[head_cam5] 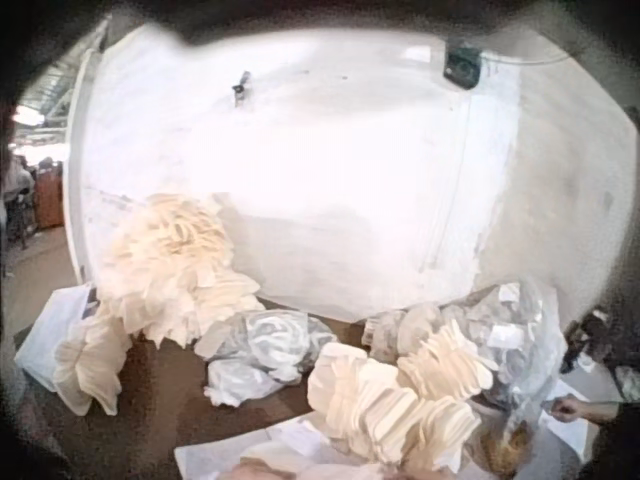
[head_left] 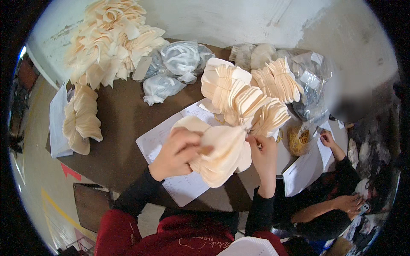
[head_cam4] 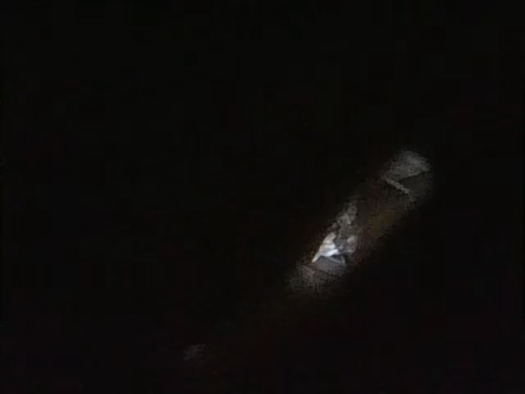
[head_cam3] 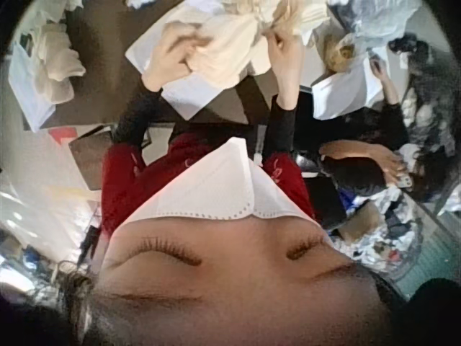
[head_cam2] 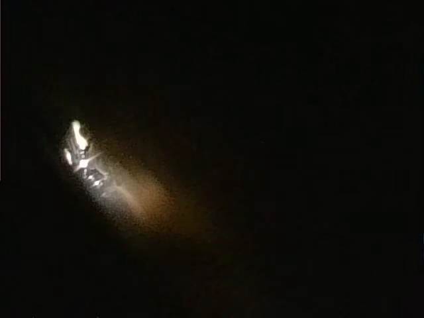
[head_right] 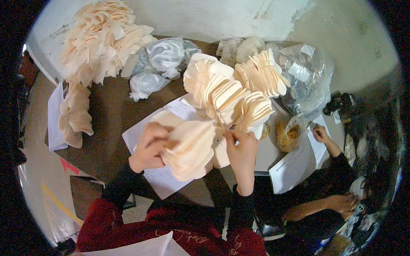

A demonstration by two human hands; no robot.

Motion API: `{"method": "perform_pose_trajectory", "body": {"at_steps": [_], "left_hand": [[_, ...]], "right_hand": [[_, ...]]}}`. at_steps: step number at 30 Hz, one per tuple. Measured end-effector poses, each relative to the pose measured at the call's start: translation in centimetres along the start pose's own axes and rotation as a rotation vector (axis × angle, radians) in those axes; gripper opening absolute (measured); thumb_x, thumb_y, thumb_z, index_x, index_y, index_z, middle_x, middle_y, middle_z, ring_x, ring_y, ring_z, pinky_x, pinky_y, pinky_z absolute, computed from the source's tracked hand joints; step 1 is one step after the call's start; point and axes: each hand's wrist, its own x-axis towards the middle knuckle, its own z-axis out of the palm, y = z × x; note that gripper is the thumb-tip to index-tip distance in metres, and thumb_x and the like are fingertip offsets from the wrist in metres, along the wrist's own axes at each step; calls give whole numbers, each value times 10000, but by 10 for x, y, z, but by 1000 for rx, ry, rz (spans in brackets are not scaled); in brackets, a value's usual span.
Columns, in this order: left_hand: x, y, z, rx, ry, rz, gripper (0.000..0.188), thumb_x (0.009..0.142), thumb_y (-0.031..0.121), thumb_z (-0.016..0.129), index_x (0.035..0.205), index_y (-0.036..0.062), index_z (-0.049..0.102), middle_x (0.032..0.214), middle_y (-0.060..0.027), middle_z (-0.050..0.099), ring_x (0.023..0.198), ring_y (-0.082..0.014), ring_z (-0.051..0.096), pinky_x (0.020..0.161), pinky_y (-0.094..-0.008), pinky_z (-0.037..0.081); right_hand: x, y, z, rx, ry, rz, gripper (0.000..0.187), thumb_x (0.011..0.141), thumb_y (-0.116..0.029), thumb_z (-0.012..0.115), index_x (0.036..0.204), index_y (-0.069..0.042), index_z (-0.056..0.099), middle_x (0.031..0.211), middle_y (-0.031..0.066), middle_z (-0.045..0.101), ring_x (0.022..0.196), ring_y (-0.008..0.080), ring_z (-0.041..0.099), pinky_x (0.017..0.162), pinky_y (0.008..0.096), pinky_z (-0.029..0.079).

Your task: The person gathers stacks of beige fabric pieces from a table, aligns them, and secures them with rubber bands. The person repeats this process for multiple stacks, placing the finished bundles on the table.

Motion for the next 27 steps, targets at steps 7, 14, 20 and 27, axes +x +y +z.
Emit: {"method": "perform_pose_trajectory", "body": {"at_steps": [7, 14, 20, 27], "left_hand": [[3, 4, -5, -743, 144, -759, 835, 699, 86, 852, 1385, 0, 385, 1274, -100, 545, 1204, -200, 520, 1019, -354, 431], [-33, 2, 23, -1390, 382, -1010, 797, 835, 206, 752, 1466, 66, 285, 1431, -75, 465, 1319, -203, 459, 1105, -374, 390], [-2, -4, 10, -1142, 417, -865, 552, 886, 304, 720, 1327, 84, 472, 1217, -19, 572, 1181, -146, 515, 1003, -323, 407], [6, -12, -15, -970, 312, -846, 333, 961, 284, 602, 1226, 84, 579, 1115, -1, 612, 1090, -126, 563, 931, -296, 407]], "right_hand": [[-35, -9, 10, 846, -395, 0, 835, 768, -113, 755, 1469, -49, 304, 1398, 162, 452, 1327, 248, 417, 1105, 389, 325], [-42, -55, 39, 1111, -317, 28, 1059, 771, -77, 775, 1535, -23, 43, 1500, 170, 306, 1400, 268, 318, 1133, 397, 286], [-39, -69, 41, 887, -140, -112, 1029, 787, -56, 727, 1544, -18, 31, 1530, 179, 265, 1401, 285, 327, 1143, 405, 290], [47, -57, -18, 884, 338, -117, 709, 911, -209, 612, 1509, -47, 268, 1429, 174, 443, 1241, 281, 538, 992, 400, 492]]}}
